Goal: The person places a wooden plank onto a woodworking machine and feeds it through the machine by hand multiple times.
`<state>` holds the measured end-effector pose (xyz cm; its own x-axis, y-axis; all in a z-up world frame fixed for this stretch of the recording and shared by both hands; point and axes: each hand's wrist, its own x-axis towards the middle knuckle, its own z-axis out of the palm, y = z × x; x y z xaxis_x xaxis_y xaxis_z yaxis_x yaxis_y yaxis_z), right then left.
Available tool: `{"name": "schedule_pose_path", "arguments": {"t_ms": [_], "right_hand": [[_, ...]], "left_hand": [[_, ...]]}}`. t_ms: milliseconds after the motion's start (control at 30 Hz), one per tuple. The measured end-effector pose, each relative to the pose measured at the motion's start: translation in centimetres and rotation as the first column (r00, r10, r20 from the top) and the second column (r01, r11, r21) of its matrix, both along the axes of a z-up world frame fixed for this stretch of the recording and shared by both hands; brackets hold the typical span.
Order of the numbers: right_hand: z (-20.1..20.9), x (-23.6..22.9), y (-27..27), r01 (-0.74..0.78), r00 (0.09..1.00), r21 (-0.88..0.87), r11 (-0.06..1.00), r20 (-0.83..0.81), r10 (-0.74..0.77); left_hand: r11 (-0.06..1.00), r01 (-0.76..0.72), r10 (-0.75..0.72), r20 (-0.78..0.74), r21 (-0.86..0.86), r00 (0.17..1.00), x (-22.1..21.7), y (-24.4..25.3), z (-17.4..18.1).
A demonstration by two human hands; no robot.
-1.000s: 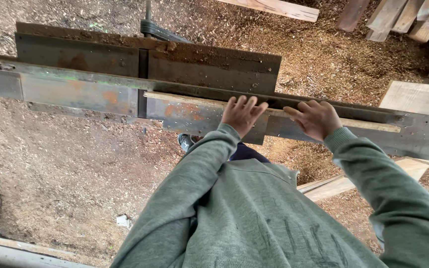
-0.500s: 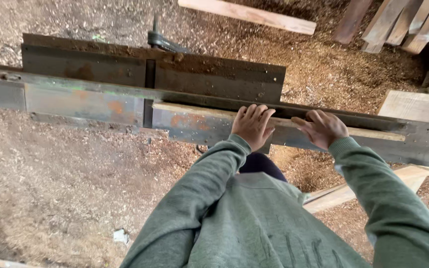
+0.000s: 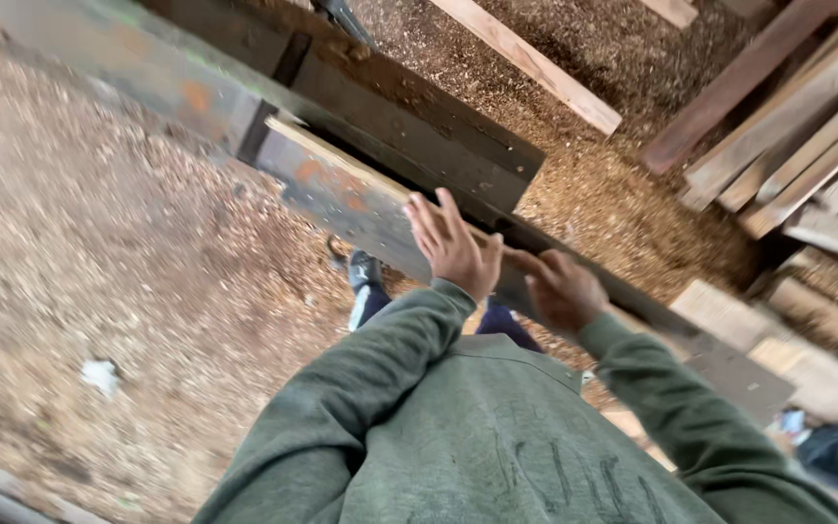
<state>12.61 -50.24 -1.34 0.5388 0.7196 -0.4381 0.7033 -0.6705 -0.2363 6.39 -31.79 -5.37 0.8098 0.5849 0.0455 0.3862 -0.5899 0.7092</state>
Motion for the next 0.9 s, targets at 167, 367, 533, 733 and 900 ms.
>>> {"name": "schedule_pose_path", "arguments": {"t_ms": [167,367,533,733,900], "right_hand": [[1.3,-0.4,-1.7,-0.114,0.992,0.364,0.924,0.087,0.088],[1.3,1.8,-5.5,-0.103,0.994,0.1,0.99,0.048,0.098],[-0.4,2.9,-7.5,-0.19,0.975,0.335,0.923,0.174,0.138],[-1.1,3.9,-8.0,-0.194,0.978,0.215,0.957,0.121,0.171],[-1.8,4.0,-7.1,-0.248,0.955,0.09,0.964,0.188,0.229]], "left_hand": [[0.888,-0.44,0.4,-0.25,-0.132,0.882,1.7,-4.9,-0.4],[0.872,-0.263,0.342,0.128,-0.414,0.931,3.1,-5.7,-1.8],[0.894,-0.352,0.411,0.198,-0.277,0.89,4.3,-7.7,-3.2],[0.892,-0.344,0.402,0.17,-0.292,0.9,5.0,-8.4,-3.3],[0.889,-0.366,0.419,0.165,-0.276,0.893,5.3,-7.7,-2.9]]}}
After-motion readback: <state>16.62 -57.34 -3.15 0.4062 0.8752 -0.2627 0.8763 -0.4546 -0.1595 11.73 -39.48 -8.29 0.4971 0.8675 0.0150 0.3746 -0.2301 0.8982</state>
